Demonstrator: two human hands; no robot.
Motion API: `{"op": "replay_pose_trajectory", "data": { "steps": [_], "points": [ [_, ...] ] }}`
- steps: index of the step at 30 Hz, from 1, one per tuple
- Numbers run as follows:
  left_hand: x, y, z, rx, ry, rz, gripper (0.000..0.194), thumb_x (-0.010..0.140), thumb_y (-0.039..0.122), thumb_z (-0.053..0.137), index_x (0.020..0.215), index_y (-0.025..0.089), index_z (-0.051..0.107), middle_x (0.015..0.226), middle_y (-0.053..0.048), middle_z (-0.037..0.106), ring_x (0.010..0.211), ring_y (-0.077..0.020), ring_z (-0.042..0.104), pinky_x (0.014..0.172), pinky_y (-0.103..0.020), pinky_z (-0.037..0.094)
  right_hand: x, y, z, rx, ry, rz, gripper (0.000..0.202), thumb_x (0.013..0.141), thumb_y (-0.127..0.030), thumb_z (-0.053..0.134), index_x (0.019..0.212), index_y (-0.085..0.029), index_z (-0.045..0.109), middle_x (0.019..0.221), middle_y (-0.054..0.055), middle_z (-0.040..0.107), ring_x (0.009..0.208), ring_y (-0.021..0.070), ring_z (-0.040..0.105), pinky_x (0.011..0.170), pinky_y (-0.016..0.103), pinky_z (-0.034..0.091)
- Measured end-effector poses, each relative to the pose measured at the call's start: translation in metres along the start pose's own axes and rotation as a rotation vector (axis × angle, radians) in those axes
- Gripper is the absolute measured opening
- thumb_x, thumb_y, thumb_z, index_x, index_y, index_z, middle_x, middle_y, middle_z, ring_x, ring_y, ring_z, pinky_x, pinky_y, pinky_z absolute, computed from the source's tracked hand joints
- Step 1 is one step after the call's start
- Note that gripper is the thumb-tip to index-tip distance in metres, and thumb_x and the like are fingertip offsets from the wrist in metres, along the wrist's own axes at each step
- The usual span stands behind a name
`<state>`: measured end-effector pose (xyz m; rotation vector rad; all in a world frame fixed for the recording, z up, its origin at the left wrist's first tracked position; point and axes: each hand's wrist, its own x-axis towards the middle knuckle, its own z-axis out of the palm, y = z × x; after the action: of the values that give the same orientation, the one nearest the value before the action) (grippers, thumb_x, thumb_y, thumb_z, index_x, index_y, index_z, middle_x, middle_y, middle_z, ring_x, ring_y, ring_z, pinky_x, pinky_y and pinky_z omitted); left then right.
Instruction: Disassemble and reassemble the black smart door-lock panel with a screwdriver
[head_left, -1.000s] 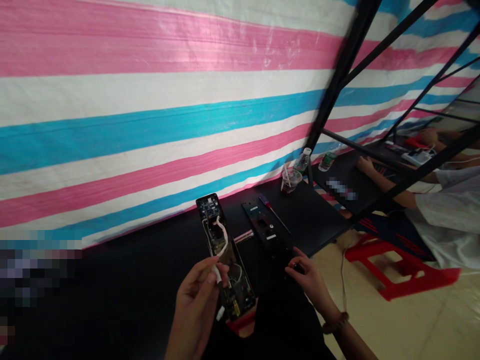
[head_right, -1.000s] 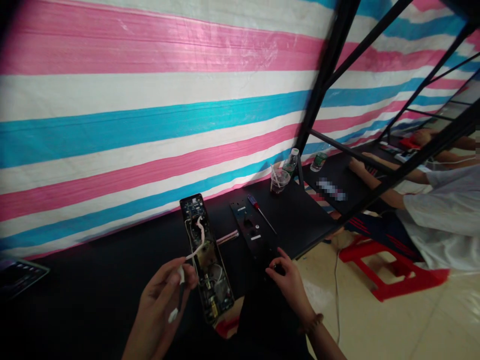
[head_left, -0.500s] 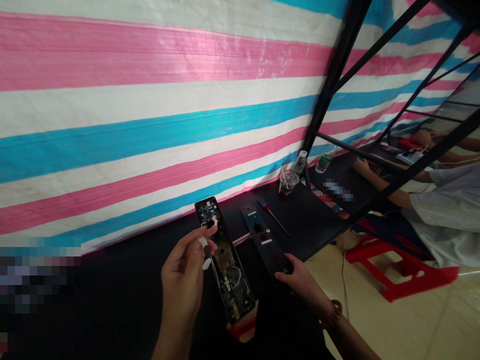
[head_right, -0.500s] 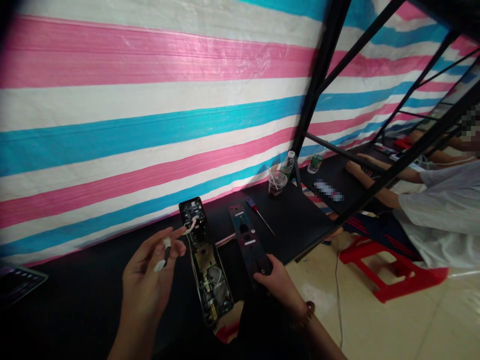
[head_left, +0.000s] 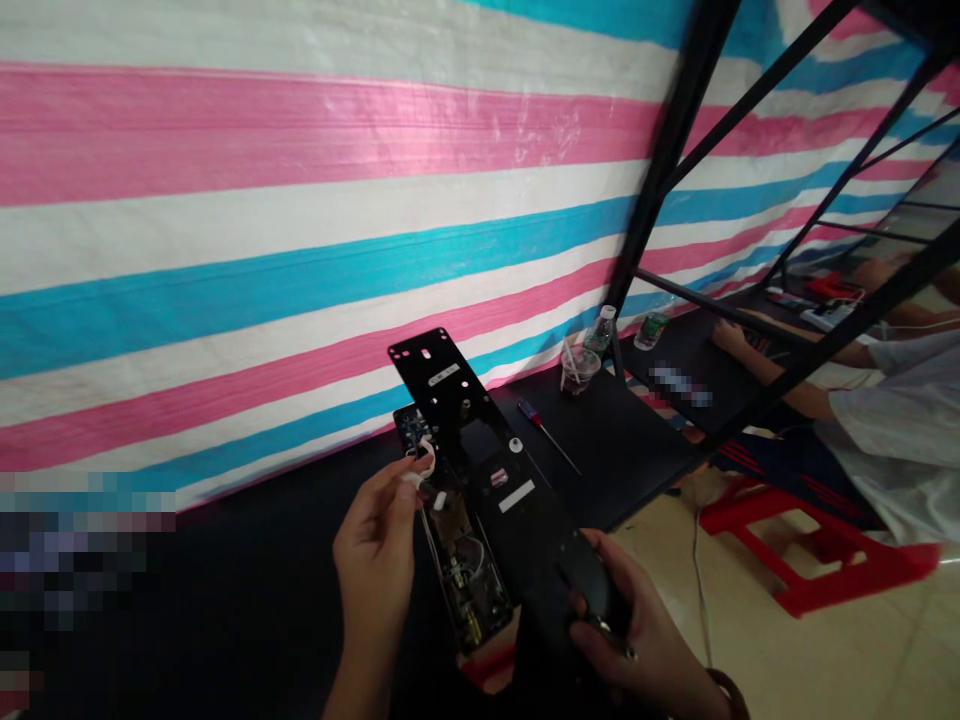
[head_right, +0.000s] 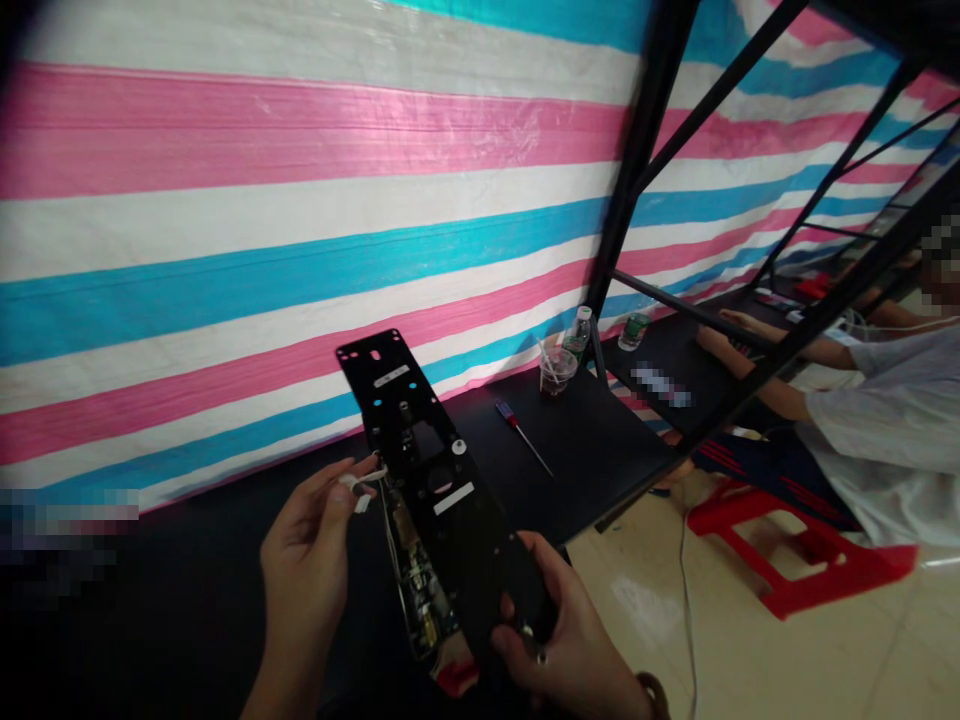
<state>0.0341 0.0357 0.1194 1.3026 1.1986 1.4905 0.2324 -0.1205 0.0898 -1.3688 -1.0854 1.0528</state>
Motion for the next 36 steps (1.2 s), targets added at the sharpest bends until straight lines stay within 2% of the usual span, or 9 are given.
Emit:
{"op": "replay_pose_trajectory", "data": {
  "steps": [4, 9, 16, 19, 22, 26, 28, 31, 36],
  "points": [
    [0.006, 0.01, 0.005, 0.032, 0.072, -0.025, 0.036, 0.084, 0.042, 0.07, 0.109, 0.016, 0.071, 0.102, -0.008, 0.077, 0.09, -0.021, 0.072, 0.077, -0.029, 0.057, -0.009, -0.018, 0.009, 0.047, -0.129, -0.124, 0.057, 0.078, -0.052, 0.073, 0.124, -0.023, 0.054, 0.081, 0.003, 0.061, 0.072, 0.0176, 0.058, 0.062, 0.024, 0.049],
    [0.014, 0.016, 0.001, 0.003, 0.111, -0.048, 0.034, 0.081, 0.039, 0.071, 0.104, 0.015, 0.072, 0.094, -0.007, 0.077, 0.083, -0.0193, 0.071, 0.071, -0.028, 0.056, -0.012, -0.018, 0.01, 0.143, -0.235, -0.083, 0.064, 0.078, -0.055, 0.074, 0.128, -0.023, 0.05, 0.08, 0.002, 0.058, 0.067, 0.0141, 0.052, 0.057, 0.022, 0.043],
    [0.007, 0.019, 0.004, -0.044, 0.08, -0.056, 0.023, 0.075, 0.036, 0.077, 0.086, 0.016, 0.071, 0.093, -0.006, 0.076, 0.082, -0.0205, 0.071, 0.069, -0.027, 0.056, -0.007, -0.015, 0.012, 0.036, -0.288, -0.05, 0.054, 0.079, -0.042, 0.072, 0.126, -0.027, 0.05, 0.086, 0.003, 0.06, 0.078, 0.0179, 0.058, 0.072, 0.028, 0.05],
    [-0.002, 0.012, 0.003, -0.084, 0.032, -0.12, 0.028, 0.082, 0.041, 0.072, 0.096, 0.016, 0.072, 0.094, -0.006, 0.075, 0.082, -0.0203, 0.07, 0.069, -0.027, 0.056, -0.001, -0.01, 0.019, -0.013, -0.258, -0.067, 0.06, 0.076, -0.034, 0.071, 0.13, -0.026, 0.046, 0.083, 0.001, 0.059, 0.073, 0.0172, 0.059, 0.068, 0.027, 0.051],
    [-0.007, -0.004, -0.005, -0.117, 0.069, -0.139, 0.036, 0.092, 0.043, 0.059, 0.117, 0.019, 0.068, 0.076, 0.0, 0.068, 0.066, -0.0146, 0.064, 0.06, -0.023, 0.05, 0.005, 0.001, 0.025, -0.04, -0.22, -0.072, 0.061, 0.076, -0.029, 0.068, 0.131, -0.025, 0.043, 0.08, -0.001, 0.059, 0.071, 0.0156, 0.06, 0.066, 0.025, 0.051],
    [-0.013, -0.03, -0.022, 0.129, 0.125, 0.018, 0.04, 0.09, 0.037, 0.061, 0.127, 0.02, 0.062, 0.071, 0.003, 0.058, 0.06, -0.012, 0.055, 0.058, -0.023, 0.047, 0.012, 0.026, 0.027, -0.154, -0.172, -0.061, 0.061, 0.074, -0.025, 0.066, 0.131, -0.022, 0.045, 0.083, 0.0, 0.063, 0.078, 0.0173, 0.063, 0.074, 0.028, 0.053],
    [-0.017, -0.04, -0.026, 0.34, 0.066, 0.199, 0.042, 0.087, 0.032, 0.065, 0.127, 0.02, 0.064, 0.1, -0.006, 0.064, 0.078, -0.0157, 0.062, 0.07, -0.029, 0.053, 0.014, 0.039, 0.027, -0.211, -0.147, -0.017, 0.064, 0.072, -0.023, 0.066, 0.133, -0.021, 0.046, 0.086, 0.002, 0.065, 0.083, 0.0191, 0.064, 0.08, 0.03, 0.054],
    [-0.02, -0.046, -0.026, 0.562, -0.122, 0.464, 0.034, 0.089, 0.027, 0.063, 0.122, 0.022, 0.069, 0.136, -0.014, 0.056, 0.108, -0.0246, 0.061, 0.088, -0.04, 0.054, 0.013, 0.056, 0.028, -0.267, -0.123, 0.038, 0.068, 0.069, -0.021, 0.067, 0.134, -0.02, 0.048, 0.092, 0.004, 0.066, 0.089, 0.0209, 0.065, 0.085, 0.033, 0.054],
    [-0.008, -0.037, -0.02, 0.574, -0.195, 0.611, 0.022, 0.095, 0.02, 0.057, 0.109, 0.021, 0.073, 0.107, -0.007, 0.072, 0.101, -0.0207, 0.067, 0.089, -0.036, 0.055, 0.004, 0.066, 0.029, -0.292, -0.157, 0.029, 0.071, 0.07, -0.022, 0.066, 0.137, -0.019, 0.045, 0.09, 0.003, 0.065, 0.081, 0.0181, 0.064, 0.08, 0.032, 0.055]
  ]
}}
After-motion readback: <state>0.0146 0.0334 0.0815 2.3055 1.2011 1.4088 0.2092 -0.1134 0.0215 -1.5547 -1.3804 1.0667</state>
